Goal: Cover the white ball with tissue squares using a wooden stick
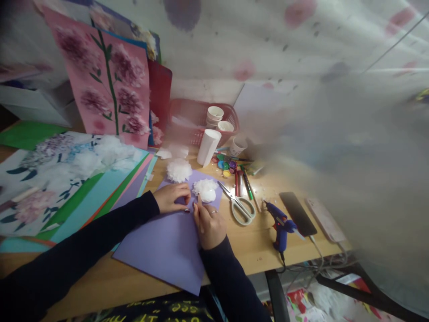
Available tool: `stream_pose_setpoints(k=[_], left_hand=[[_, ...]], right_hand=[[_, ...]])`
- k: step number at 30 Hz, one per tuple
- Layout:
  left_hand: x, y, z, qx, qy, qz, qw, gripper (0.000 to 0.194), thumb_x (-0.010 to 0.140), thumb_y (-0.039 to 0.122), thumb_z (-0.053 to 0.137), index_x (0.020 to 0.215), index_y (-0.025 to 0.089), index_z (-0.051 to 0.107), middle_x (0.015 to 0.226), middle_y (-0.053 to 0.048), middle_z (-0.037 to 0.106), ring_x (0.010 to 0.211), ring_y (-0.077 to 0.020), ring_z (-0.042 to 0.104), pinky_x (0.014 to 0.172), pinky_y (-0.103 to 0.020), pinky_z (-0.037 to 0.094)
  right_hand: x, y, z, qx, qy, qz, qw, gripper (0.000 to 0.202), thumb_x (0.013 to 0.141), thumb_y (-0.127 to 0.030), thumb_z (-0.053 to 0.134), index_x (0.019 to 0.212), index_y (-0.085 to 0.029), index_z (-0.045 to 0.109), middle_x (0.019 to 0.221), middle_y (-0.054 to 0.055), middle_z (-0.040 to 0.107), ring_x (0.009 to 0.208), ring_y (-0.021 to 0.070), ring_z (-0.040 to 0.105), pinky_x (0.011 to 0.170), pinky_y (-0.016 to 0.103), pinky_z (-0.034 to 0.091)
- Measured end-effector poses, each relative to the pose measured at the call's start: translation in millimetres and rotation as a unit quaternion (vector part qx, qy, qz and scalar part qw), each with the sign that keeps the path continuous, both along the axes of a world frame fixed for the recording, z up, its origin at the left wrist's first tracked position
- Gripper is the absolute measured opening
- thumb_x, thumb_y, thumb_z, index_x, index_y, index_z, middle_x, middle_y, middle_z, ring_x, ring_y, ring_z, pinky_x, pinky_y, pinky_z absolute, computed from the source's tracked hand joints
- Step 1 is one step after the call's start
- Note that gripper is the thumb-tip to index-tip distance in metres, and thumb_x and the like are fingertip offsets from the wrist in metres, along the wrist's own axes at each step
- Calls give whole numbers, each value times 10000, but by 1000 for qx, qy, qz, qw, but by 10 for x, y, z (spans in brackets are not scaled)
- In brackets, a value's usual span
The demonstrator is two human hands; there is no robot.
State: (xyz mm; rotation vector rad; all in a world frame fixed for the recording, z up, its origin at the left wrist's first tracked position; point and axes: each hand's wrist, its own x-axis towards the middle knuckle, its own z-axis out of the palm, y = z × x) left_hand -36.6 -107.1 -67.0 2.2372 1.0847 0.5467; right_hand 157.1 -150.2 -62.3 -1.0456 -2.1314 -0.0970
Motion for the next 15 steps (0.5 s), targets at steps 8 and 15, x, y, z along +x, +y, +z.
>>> stream_pose_setpoints(k=[8,15], left_hand=[[-8,-21,44,0,0,-1,1000,151,756,248,735,743,167,608,856,-20,551,805,-180,561,744,-273,419],[-12,-13,28,-8,1,3,1000,201,742,285,761,732,163,603,855,-22,556,813,-185,565,755,-282,422]], right_hand=[[99,-61,-27,46,-23,18,999,182,906,-243,593,989,-113,689,812,110,719,683,180,683,644,271,554],[191,-133,-24,71,-35,-25,997,110,910,-184,585,916,-146,688,723,66,714,594,141,658,598,233,502]])
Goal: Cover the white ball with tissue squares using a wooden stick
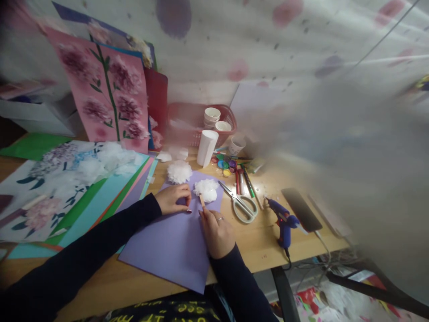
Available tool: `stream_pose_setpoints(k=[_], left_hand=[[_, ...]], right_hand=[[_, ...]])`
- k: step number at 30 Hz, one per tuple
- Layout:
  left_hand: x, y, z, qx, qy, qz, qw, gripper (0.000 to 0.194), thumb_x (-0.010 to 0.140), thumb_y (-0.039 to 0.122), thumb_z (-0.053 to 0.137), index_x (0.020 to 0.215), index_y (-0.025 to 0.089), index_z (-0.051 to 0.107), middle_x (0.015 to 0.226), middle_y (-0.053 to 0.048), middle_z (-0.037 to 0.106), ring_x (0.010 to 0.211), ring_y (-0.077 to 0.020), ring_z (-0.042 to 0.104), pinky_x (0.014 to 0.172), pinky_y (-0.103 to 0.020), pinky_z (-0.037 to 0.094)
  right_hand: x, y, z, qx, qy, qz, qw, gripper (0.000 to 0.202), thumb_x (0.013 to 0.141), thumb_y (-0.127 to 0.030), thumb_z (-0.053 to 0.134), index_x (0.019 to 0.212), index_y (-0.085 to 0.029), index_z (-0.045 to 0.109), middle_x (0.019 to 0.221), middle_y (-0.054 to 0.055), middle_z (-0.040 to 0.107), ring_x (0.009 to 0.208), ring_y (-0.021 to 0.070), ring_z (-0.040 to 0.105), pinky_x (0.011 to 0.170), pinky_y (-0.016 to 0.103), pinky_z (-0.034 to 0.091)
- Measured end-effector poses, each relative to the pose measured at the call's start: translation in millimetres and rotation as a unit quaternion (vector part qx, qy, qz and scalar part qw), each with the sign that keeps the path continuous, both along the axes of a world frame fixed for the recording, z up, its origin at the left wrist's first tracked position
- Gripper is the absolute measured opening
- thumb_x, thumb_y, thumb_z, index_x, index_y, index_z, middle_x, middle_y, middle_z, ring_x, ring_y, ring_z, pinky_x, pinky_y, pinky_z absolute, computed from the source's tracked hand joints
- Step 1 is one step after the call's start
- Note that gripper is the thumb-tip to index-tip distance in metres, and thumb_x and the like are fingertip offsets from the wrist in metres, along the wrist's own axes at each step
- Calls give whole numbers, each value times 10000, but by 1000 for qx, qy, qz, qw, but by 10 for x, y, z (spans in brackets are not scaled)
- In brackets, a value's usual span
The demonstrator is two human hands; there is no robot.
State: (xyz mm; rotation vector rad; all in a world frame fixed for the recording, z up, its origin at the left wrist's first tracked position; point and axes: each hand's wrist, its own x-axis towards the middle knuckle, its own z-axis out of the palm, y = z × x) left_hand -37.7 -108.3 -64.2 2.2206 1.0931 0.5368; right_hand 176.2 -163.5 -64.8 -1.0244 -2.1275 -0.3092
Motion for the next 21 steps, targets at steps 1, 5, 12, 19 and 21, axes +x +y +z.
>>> stream_pose_setpoints(k=[1,5,12,19,21], left_hand=[[2,-1,2,-2,1,1,1000,198,743,283,759,742,164,601,859,-22,560,817,-185,566,759,-282,423],[11,-19,27,-5,4,11,1000,275,726,284,771,900,166,595,881,-24,576,837,-192,572,771,-287,432],[6,-40,56,-9,16,20,1000,470,752,332,743,1160,212,544,902,-17,582,843,-201,573,781,-311,438],[6,-25,43,-19,21,22,999,486,733,325,765,1154,190,561,909,-25,579,840,-203,574,775,-318,443],[7,-22,41,-21,18,24,999,481,733,319,762,1151,187,563,908,-24,579,845,-204,574,775,-318,443]], right_hand=[[3,-3,-1,0,-2,-10,1000,120,911,-187,583,899,-149,696,685,60,706,550,136,642,563,233,485],[-15,-12,-15,-12,-4,-49,999,155,903,-183,570,881,-147,719,533,33,651,402,129,568,438,243,399],[-78,-56,10,-101,82,-90,987,226,937,-215,480,835,-155,673,475,0,619,341,107,538,381,204,379],[-30,-110,42,-156,127,-61,978,163,923,-204,503,1024,-155,622,694,17,702,526,106,647,526,183,505],[2,-105,26,-145,114,-57,981,135,908,-219,539,957,-166,654,746,41,713,559,117,653,554,199,509]])
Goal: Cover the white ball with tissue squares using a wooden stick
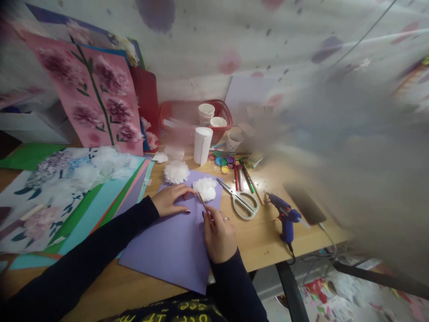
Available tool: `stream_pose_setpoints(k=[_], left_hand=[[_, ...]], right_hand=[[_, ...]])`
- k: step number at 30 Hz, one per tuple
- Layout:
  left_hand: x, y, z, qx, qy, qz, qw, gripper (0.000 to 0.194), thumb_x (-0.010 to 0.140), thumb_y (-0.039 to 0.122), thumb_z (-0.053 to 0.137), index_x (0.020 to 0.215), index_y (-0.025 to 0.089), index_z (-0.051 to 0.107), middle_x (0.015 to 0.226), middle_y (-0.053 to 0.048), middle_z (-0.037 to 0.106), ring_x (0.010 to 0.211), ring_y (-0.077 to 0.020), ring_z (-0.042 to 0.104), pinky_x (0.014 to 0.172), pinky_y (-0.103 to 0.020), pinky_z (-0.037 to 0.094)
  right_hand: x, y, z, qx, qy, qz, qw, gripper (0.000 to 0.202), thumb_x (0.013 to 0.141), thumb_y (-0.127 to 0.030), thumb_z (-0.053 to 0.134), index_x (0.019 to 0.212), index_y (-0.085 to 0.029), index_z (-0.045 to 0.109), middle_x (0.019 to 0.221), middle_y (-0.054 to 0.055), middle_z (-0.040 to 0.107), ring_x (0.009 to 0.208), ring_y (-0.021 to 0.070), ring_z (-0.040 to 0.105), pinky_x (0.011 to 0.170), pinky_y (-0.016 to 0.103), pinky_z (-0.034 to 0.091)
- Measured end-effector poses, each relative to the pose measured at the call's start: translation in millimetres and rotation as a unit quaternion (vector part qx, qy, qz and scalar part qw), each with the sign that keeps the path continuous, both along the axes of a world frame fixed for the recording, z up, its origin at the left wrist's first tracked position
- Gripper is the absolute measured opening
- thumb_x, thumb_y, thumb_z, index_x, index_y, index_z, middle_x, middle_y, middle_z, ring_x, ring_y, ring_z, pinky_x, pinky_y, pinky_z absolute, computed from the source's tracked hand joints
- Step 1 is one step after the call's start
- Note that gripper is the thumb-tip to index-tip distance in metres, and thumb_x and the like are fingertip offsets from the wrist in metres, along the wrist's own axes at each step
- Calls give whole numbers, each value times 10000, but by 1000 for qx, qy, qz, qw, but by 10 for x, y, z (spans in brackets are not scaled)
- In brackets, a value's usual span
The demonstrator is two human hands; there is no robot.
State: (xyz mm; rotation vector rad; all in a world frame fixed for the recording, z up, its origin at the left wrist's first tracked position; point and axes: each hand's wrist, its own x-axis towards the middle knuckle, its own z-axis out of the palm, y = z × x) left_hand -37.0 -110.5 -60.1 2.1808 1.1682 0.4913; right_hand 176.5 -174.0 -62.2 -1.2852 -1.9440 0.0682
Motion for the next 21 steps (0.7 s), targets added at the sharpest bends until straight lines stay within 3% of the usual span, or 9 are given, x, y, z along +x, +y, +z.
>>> stream_pose_setpoints(k=[4,7,11,15,21], left_hand=[[3,0,-5,-2,-7,5,1000,458,721,308,763,1116,191,563,894,-16,581,843,-202,574,780,-318,440],[4,-8,-15,-1,-13,15,1000,448,719,316,756,1096,198,543,892,-8,582,818,-190,573,765,-311,437],[0,-12,-23,-1,-18,20,1000,499,711,324,765,1128,200,521,883,-7,585,806,-192,574,751,-310,437],[-4,-4,-19,-2,-19,12,1000,520,708,303,772,1155,201,528,895,-14,589,846,-202,582,787,-322,446],[-1,6,-21,-7,-16,11,1000,530,707,308,775,1164,183,536,907,-28,593,855,-209,581,796,-330,446]], right_hand=[[63,16,-38,21,-32,0,999,179,913,-231,541,923,-163,706,676,53,693,542,144,632,547,237,480],[82,14,-46,12,-35,5,999,228,911,-255,550,1047,-148,699,684,57,701,499,139,601,539,247,468],[65,-10,-30,-52,13,24,998,253,915,-257,502,1044,-158,696,712,62,721,514,142,621,542,245,471],[38,-54,-16,-122,65,12,990,266,913,-263,462,1002,-126,671,570,23,644,425,130,571,450,229,433],[33,-120,37,-258,168,2,952,288,912,-344,449,991,-120,613,456,-38,526,350,119,481,367,215,378]])
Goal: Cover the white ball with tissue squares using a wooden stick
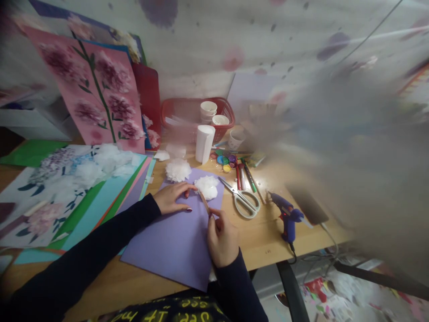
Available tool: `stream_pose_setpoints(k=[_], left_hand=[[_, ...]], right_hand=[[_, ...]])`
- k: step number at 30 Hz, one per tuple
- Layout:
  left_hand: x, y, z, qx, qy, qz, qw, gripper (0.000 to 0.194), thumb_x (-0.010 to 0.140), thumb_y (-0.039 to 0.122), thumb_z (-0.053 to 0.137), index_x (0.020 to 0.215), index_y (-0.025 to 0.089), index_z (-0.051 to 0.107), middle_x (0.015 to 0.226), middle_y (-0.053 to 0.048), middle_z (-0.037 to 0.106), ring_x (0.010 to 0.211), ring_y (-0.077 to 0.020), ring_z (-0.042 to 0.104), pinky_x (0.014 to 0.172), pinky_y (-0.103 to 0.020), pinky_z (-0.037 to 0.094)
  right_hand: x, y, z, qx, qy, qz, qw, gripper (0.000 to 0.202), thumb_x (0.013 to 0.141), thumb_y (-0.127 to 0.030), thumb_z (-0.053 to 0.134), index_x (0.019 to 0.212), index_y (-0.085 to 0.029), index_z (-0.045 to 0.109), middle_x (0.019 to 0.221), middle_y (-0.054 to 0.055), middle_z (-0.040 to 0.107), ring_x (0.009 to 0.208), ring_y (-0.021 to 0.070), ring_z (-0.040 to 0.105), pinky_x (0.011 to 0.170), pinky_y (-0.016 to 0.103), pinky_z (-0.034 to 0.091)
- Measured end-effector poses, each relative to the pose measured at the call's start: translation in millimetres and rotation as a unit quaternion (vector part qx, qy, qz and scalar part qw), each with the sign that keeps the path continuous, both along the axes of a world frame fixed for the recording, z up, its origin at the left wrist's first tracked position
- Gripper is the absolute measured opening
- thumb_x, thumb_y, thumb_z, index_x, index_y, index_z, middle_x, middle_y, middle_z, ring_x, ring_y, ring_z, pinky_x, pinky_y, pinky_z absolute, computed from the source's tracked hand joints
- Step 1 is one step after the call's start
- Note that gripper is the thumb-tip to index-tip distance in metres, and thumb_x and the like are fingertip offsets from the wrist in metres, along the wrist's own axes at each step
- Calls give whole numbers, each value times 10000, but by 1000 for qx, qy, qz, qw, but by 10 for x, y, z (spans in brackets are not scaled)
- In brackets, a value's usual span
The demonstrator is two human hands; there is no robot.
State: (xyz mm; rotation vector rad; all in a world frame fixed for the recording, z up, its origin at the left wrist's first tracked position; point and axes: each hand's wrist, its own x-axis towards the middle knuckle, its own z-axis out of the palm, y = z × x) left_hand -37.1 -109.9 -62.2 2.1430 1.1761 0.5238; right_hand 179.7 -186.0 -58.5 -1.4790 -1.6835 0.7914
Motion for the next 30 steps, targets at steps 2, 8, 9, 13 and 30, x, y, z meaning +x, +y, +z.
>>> stream_pose_setpoints(k=[2,8,9,13,30], left_hand=[[1,3,-2,-3,-1,1,1000,532,703,303,778,1160,173,538,907,-31,593,855,-211,579,799,-334,444],[8,-9,-23,-12,-18,18,1000,520,669,308,796,1099,174,536,885,-21,593,827,-209,582,775,-328,440],[10,-13,-31,-14,-24,23,999,524,658,311,802,1084,176,529,877,-17,593,812,-203,581,764,-323,441],[19,-21,-56,-25,-52,52,997,540,596,302,830,1001,187,491,827,10,596,701,-158,554,686,-281,438],[-1285,-500,556,119,-47,454,882,230,758,374,537,725,171,642,692,-18,666,532,-122,519,534,-226,409]], right_hand=[[-1,-13,34,-39,35,0,999,299,912,-380,450,987,-127,589,444,-49,513,340,112,465,360,209,372],[26,-62,130,-115,119,-28,986,396,875,-493,516,1016,-124,548,411,-65,491,317,97,412,331,191,333],[42,-80,153,-128,143,-35,981,415,859,-507,543,1023,-126,548,412,-66,492,320,92,406,333,186,331],[169,-175,260,-140,237,-74,958,391,809,-495,650,1001,-158,598,422,-68,491,339,68,398,348,158,323],[485,192,355,12,284,-14,959,238,792,-308,721,707,-204,524,565,-39,511,501,81,489,482,165,433]])
